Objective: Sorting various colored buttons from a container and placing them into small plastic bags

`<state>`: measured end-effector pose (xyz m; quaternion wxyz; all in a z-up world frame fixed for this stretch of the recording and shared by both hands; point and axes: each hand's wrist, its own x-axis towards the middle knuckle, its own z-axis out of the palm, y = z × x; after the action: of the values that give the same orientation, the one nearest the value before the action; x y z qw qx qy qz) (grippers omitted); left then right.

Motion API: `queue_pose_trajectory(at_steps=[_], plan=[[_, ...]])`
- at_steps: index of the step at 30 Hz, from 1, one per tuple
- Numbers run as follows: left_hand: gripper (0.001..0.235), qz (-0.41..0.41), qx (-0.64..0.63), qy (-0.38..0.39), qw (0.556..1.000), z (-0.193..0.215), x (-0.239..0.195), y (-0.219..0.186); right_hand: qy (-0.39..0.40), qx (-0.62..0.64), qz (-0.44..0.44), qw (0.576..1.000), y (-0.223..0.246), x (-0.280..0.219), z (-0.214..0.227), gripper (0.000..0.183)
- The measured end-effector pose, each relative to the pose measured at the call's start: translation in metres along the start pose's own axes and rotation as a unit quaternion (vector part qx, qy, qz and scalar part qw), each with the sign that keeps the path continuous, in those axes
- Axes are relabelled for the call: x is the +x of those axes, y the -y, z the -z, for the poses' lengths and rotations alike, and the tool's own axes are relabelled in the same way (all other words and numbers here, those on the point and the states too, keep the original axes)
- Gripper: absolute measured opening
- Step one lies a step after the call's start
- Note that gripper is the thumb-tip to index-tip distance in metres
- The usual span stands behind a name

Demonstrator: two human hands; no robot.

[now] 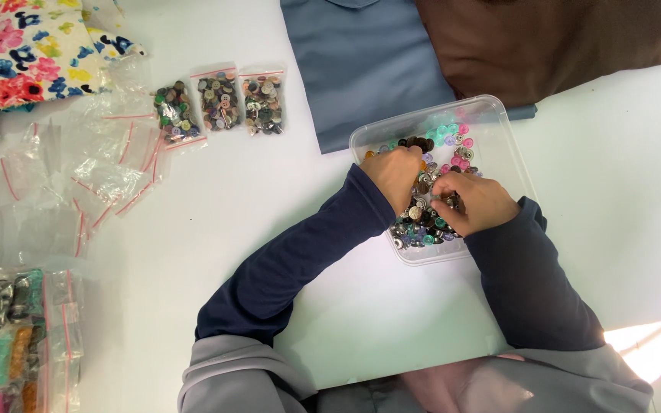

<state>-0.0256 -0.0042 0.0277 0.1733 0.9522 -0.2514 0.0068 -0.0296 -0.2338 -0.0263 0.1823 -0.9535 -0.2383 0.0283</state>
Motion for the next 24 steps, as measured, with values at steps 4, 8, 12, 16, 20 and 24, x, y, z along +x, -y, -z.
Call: queue_pose_trajectory(at_steps=[4,8,12,16,20,24], plan=[[0.008,0.003,-0.014,0.015,1.0,0.011,0.001,-0.004,-0.001,0.02,-0.001,1.0,0.005,0.003,0.005,0.028],[0.015,-0.02,-0.01,0.045,0.999,0.044,0.001,-0.013,-0.014,-0.043,-0.008,0.999,-0.008,0.001,-0.012,0.033],[0.026,0.001,-0.074,-0.027,0.997,0.043,-0.015,-0.017,-0.003,-0.119,-0.013,0.993,-0.011,0.003,-0.021,0.031],[0.025,-0.031,-0.135,-0.156,0.978,0.025,-0.024,-0.018,0.019,-0.086,-0.002,0.996,-0.014,0.008,-0.023,0.031],[0.02,-0.091,-0.094,-0.359,0.924,0.022,-0.04,-0.023,0.016,-0.102,-0.011,0.995,-0.011,0.004,-0.018,0.028],[0.013,-0.16,-0.088,-0.452,0.873,0.03,-0.065,-0.02,-0.007,-0.104,0.012,0.994,-0.006,0.005,-0.009,0.021]])
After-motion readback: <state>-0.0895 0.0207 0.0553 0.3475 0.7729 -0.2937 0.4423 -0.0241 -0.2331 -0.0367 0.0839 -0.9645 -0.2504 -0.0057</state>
